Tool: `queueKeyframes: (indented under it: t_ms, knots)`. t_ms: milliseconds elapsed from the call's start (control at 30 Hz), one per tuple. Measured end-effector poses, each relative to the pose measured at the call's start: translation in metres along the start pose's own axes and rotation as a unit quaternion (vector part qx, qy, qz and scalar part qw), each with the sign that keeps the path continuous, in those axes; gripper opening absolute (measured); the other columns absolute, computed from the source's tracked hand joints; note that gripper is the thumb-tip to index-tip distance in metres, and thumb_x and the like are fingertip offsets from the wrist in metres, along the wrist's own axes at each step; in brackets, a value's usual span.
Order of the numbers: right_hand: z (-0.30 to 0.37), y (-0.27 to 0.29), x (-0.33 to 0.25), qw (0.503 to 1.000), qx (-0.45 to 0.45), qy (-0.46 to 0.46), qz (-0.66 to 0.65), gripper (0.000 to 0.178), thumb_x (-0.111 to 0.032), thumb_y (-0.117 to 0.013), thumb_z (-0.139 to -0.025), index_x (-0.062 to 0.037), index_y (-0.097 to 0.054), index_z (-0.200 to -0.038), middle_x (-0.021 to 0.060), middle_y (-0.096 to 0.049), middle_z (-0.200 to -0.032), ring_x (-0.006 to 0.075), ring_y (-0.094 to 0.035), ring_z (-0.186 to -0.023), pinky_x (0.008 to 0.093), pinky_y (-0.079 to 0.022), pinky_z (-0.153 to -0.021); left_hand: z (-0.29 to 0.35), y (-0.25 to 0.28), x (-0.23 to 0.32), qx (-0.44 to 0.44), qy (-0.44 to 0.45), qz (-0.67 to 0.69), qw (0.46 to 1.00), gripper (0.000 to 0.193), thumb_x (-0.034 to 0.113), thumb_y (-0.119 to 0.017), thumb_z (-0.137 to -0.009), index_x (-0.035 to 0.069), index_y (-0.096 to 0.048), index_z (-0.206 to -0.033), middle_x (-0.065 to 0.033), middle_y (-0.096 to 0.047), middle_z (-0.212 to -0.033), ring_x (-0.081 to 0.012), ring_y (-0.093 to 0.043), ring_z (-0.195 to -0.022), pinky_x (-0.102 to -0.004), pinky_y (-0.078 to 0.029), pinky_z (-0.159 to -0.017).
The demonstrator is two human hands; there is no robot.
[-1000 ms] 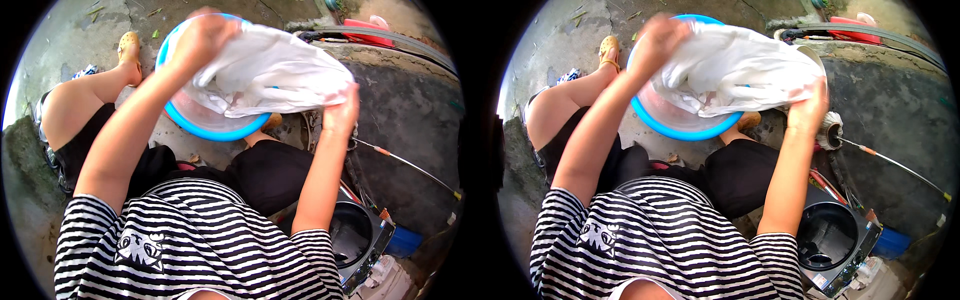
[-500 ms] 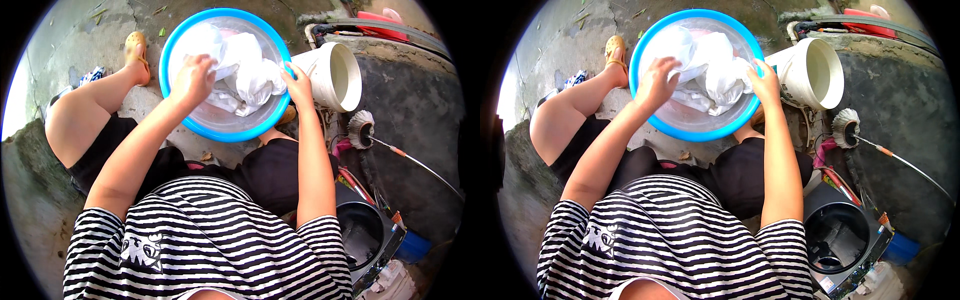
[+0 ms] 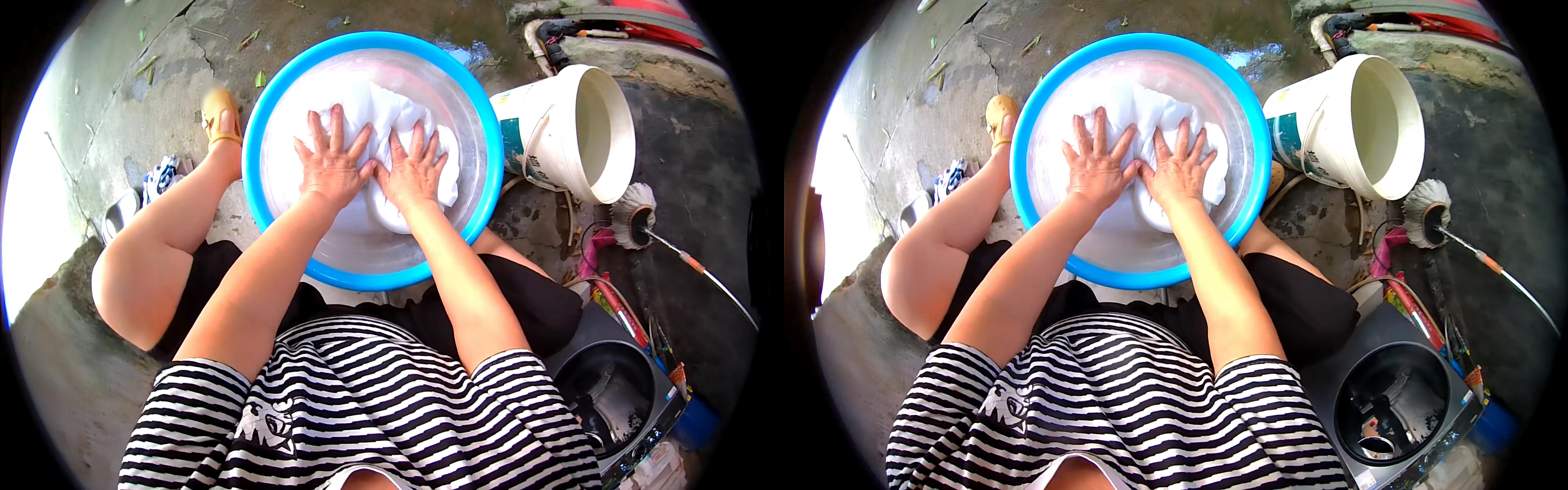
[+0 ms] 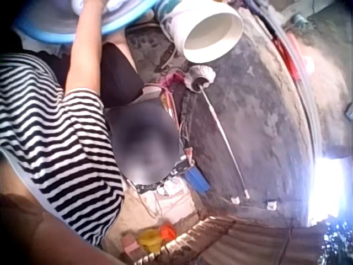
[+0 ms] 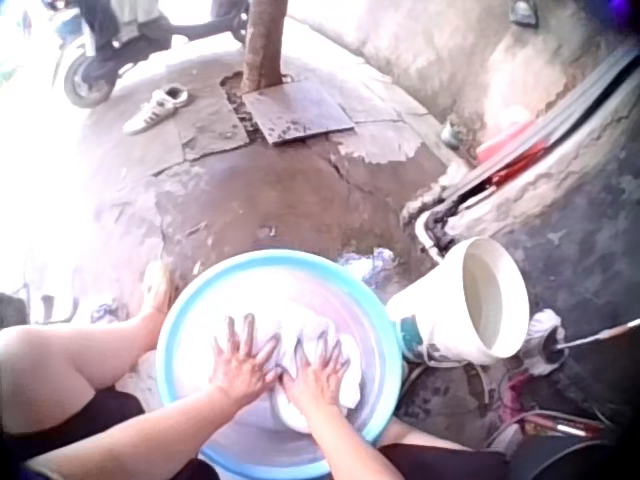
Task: The person washes white clothes by hand in a blue basin filled with soapy water. They scrub various sections of the fabric against themselves and periodically lift the items to check them.
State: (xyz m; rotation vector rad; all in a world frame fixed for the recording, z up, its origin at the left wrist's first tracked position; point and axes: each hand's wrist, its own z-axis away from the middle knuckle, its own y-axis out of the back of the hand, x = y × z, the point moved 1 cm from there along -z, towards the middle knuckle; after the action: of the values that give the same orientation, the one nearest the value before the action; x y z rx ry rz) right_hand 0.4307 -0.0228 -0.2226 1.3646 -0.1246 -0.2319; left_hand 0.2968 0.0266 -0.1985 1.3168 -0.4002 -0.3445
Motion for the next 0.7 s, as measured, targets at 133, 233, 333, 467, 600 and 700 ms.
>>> queueKeyframes:
  t_ms: [133, 233, 333, 467, 600, 700]
  knots:
    - [-0.020, -0.014, 0.004, 0.998, -0.047, 0.029, -0.034, 0.058, -0.055, -0.051, -0.077, -0.0232, -0.044, -0.124, 0.0172, -0.039, -0.124, 0.0424, -0.031, -0.118, 0.0608, -0.025, -0.093, -0.020, -0.015, -0.005, -0.044, -0.043, 0.038, 0.997, 0.051, 0.046, -0.052, -0.078, 0.022, -0.045, -0.122, -0.0143, -0.029, -0.134, -0.0405, -0.026, -0.121, -0.0596, -0.030, -0.089]
    - [-0.043, -0.013, 0.011, 0.989, -0.103, 0.036, -0.101, 0.053, -0.054, -0.048, -0.079, -0.0196, -0.048, -0.120, 0.0190, -0.054, -0.107, 0.0383, -0.047, -0.107, 0.0510, -0.034, -0.092, -0.054, -0.011, -0.019, -0.058, -0.041, 0.117, 0.991, 0.037, 0.040, -0.053, -0.080, 0.013, -0.053, -0.106, -0.0157, -0.054, -0.104, -0.0341, -0.049, -0.100, -0.0476, -0.042, -0.080]
    - [-0.081, 0.004, 0.012, 0.935, -0.300, -0.024, -0.189, 0.052, -0.054, -0.045, -0.081, -0.0167, -0.053, -0.116, 0.0198, -0.051, -0.117, 0.0338, -0.047, -0.110, 0.0454, -0.037, -0.092, -0.078, -0.016, -0.019, -0.091, 0.009, 0.146, 0.985, 0.031, 0.035, -0.049, -0.082, 0.009, -0.058, -0.097, -0.0170, -0.063, -0.082, -0.0334, -0.060, -0.082, -0.0423, -0.047, -0.075]
    - [-0.095, -0.073, 0.025, 0.964, -0.010, 0.096, -0.248, 0.053, -0.054, -0.042, -0.081, -0.0091, -0.059, -0.105, 0.0147, -0.060, -0.104, 0.0321, -0.055, -0.098, 0.0440, -0.044, -0.079, -0.100, -0.021, -0.015, -0.148, 0.013, 0.109, 0.983, 0.029, 0.030, -0.048, -0.081, 0.007, -0.065, -0.082, -0.0181, -0.064, -0.081, -0.0340, -0.062, -0.079, -0.0419, -0.047, -0.074]
    - [-0.101, 0.004, 0.013, 0.978, -0.056, 0.031, -0.199, 0.048, -0.051, -0.048, -0.080, -0.0074, -0.060, -0.096, 0.0127, -0.062, -0.099, 0.0318, -0.057, -0.093, 0.0438, -0.045, -0.074, -0.119, -0.006, -0.018, -0.258, 0.042, 0.072, 0.963, 0.029, 0.029, -0.048, -0.081, 0.005, -0.065, -0.087, -0.0185, -0.063, -0.086, -0.0344, -0.060, -0.084, -0.0402, -0.046, -0.077]
    - [-0.097, 0.062, 0.009, 0.982, -0.100, -0.035, -0.156, 0.044, -0.048, -0.052, -0.079, -0.0068, -0.060, -0.090, 0.0113, -0.062, -0.097, 0.0315, -0.058, -0.090, 0.0436, -0.046, -0.072, -0.099, 0.016, -0.022, -0.024, 0.037, 0.206, 0.978, 0.033, 0.033, -0.051, -0.081, 0.008, -0.061, -0.100, -0.0158, -0.063, -0.082, -0.0332, -0.060, -0.083, -0.0391, -0.046, -0.076]
